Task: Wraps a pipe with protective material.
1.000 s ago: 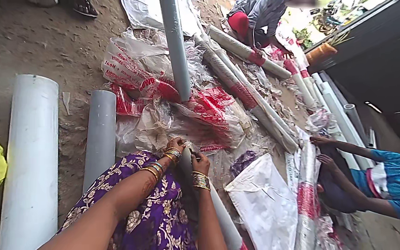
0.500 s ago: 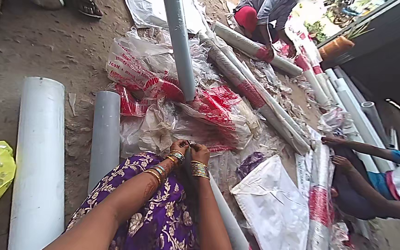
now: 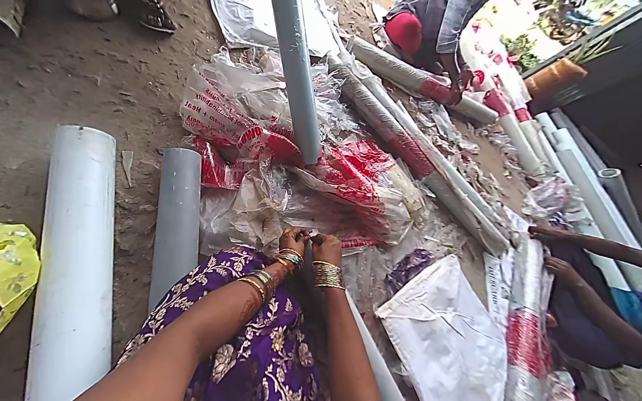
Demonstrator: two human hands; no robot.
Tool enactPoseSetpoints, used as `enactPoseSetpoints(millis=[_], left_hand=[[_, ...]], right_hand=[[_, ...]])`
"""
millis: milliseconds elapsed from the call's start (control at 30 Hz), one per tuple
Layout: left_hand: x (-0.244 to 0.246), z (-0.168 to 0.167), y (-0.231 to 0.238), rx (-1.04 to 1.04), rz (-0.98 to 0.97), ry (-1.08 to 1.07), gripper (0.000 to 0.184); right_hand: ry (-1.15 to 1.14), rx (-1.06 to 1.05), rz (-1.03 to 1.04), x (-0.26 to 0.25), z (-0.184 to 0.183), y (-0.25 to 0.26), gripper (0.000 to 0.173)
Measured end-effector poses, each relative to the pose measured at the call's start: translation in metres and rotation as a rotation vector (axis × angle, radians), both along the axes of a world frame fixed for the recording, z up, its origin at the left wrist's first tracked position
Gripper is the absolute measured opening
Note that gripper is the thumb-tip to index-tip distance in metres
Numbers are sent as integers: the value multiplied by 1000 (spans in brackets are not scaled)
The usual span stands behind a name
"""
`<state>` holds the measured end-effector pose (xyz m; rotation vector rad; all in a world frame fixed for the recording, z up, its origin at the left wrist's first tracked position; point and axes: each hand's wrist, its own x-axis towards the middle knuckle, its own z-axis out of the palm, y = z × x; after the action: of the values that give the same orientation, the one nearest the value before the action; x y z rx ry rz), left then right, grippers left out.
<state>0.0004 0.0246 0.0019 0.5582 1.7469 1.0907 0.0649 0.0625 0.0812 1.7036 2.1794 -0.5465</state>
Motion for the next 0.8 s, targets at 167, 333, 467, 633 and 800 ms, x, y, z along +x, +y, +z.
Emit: enactPoseSetpoints(millis=[167,333,467,633,800], left_hand=[[4,-6,-1,43,15,26,25],[-1,-1,-2,33,13,20,25],[-1,-4,-2,38,-3,-14,25],[-15,7,1,-40,-165,42,29],[-18,15,3,-133,-388,86,45]], right_hand=[[-19,-10,-15,-8,-11,3,24],[154,70,-6,17,-22,-4,22],[319,246,2,44,-43,-18,16],[323,202,-99,67,-40,-22,17],[902,193,-621,99,-66,-29,19]])
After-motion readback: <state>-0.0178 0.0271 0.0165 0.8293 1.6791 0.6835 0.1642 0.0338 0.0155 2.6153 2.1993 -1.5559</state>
